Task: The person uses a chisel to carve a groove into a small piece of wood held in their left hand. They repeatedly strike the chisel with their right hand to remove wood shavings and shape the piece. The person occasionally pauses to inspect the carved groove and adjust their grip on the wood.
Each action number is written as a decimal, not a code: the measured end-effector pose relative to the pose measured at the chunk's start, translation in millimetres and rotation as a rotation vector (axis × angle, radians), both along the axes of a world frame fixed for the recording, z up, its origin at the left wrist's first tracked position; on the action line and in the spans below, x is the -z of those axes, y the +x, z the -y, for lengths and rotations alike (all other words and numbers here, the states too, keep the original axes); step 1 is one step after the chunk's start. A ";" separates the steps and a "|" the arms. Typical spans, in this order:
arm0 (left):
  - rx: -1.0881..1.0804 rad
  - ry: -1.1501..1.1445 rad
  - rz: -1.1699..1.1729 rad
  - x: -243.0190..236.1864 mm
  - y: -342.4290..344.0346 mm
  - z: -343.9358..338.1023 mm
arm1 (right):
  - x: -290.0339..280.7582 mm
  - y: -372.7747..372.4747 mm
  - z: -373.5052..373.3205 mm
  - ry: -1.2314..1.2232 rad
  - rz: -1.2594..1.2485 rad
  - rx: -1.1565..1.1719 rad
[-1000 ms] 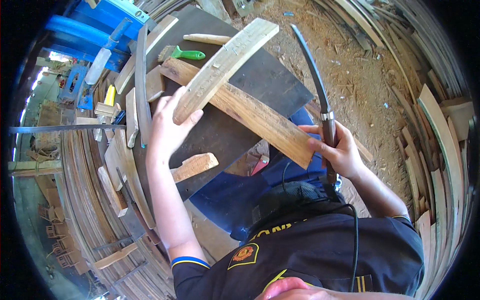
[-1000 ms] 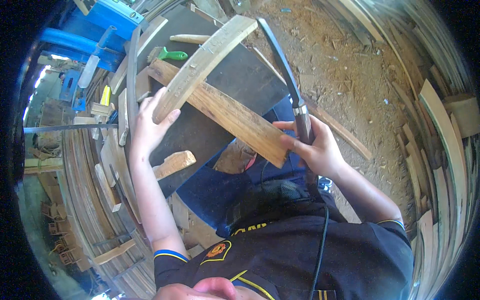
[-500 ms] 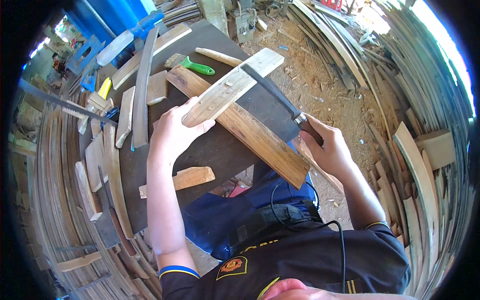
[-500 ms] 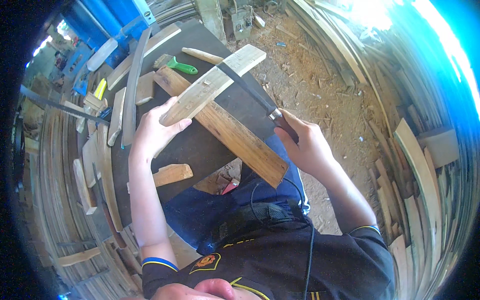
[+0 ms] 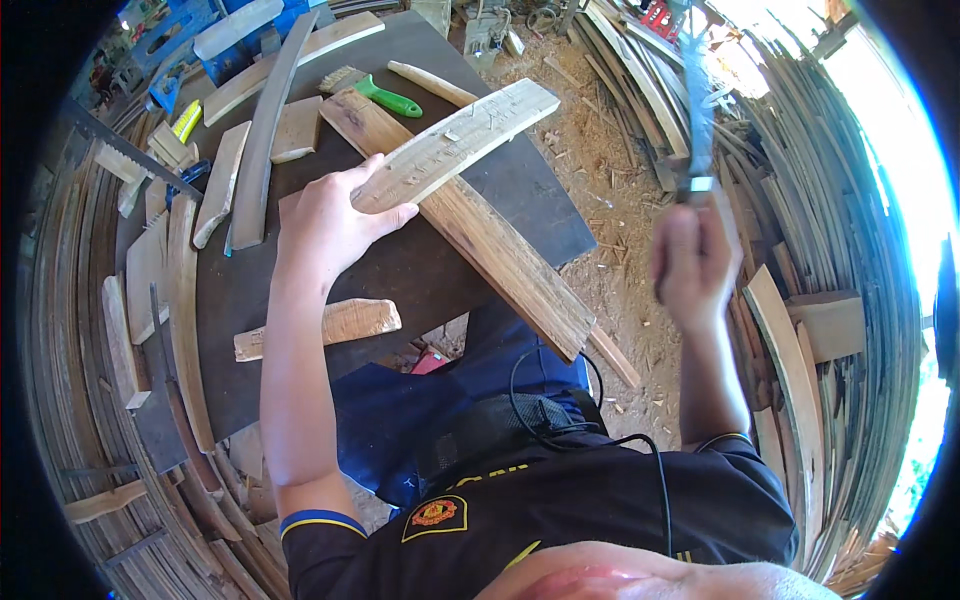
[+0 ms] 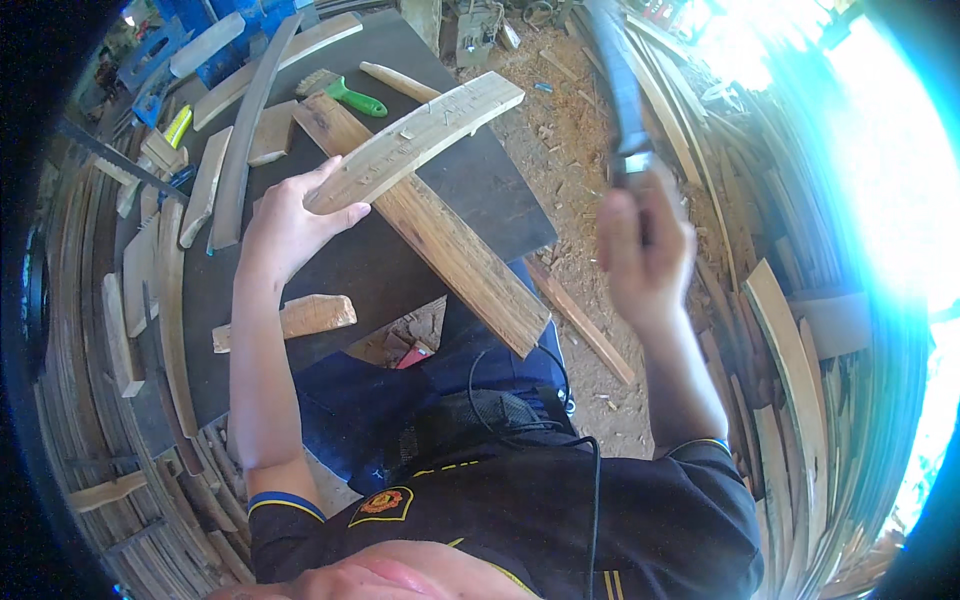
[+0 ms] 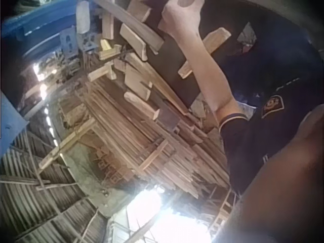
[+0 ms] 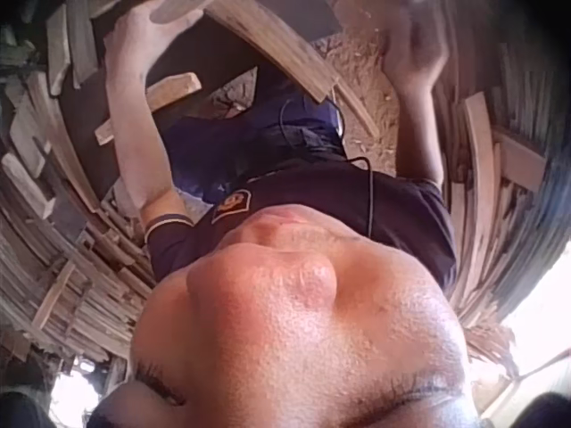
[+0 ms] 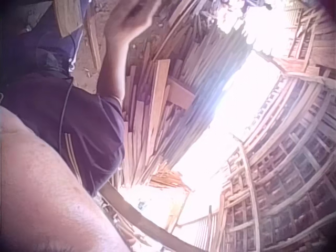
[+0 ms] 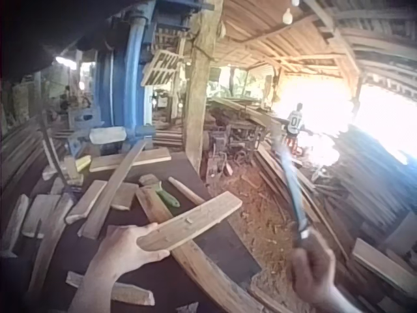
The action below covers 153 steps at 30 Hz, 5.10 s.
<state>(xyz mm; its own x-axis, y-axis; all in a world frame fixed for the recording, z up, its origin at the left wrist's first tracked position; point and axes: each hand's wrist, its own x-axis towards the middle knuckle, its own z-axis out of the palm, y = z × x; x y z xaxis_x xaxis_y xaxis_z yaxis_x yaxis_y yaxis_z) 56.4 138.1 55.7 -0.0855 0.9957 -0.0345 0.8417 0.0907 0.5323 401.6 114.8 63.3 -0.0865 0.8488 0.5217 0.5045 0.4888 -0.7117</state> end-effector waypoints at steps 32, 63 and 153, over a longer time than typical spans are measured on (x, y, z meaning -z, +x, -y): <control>-0.008 0.050 -0.029 2.3 -1.5 6.1 | -5.5 1.0 -11.0 -0.387 0.206 0.050; -0.021 0.114 -0.003 18.5 -8.4 7.2 | -26.7 -31.3 -37.1 -0.464 0.388 0.009; -0.013 0.205 -0.010 29.6 -2.1 4.9 | -74.1 6.1 -14.6 -0.508 0.256 -0.033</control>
<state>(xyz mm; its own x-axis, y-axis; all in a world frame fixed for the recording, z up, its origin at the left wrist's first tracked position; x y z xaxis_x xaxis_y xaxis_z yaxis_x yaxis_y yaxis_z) 54.2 133.2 26.0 -0.0977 0.9807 0.1695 0.8462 -0.0078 0.5328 407.7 129.3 137.4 -0.1869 0.9823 0.0074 0.6823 0.1352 -0.7184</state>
